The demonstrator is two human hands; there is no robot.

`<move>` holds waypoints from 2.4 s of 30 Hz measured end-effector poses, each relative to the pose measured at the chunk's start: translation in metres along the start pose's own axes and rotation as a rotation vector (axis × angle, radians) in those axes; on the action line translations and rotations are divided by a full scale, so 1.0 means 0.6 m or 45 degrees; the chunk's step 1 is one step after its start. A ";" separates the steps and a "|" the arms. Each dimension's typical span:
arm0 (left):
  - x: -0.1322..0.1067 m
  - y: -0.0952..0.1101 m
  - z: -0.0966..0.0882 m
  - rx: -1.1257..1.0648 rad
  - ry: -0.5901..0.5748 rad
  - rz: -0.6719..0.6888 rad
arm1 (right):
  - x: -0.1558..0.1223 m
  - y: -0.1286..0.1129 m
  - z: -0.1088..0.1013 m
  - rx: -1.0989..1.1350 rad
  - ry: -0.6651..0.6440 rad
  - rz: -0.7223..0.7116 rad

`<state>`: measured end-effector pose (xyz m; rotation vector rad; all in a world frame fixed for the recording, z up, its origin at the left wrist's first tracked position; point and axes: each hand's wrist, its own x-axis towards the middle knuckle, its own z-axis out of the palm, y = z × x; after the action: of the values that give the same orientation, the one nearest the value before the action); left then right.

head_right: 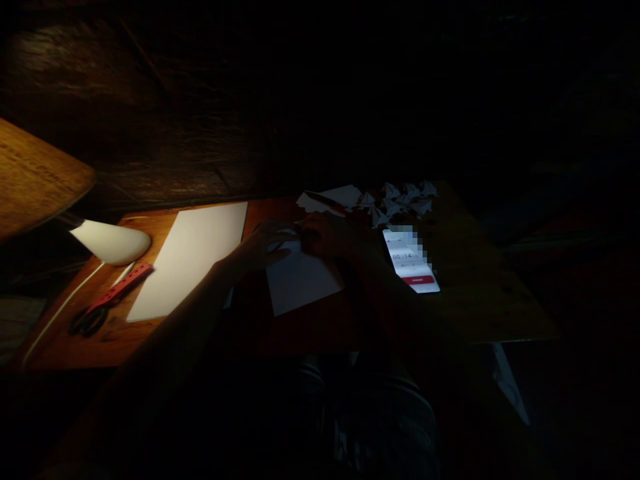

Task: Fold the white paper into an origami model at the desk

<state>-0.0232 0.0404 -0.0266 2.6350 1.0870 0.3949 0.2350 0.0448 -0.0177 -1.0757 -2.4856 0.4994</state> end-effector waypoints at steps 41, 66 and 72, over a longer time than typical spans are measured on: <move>-0.006 0.010 -0.001 0.102 0.024 -0.035 | -0.003 -0.014 -0.001 -0.029 -0.032 -0.022; -0.004 0.021 -0.008 0.193 -0.016 -0.011 | -0.004 -0.013 -0.003 -0.148 -0.050 -0.041; -0.004 0.019 -0.005 0.220 -0.010 -0.007 | -0.006 -0.033 -0.011 -0.273 -0.116 0.030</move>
<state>-0.0188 0.0312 -0.0202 2.7793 1.1748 0.3012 0.2285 0.0307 -0.0035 -1.1872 -2.6566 0.2991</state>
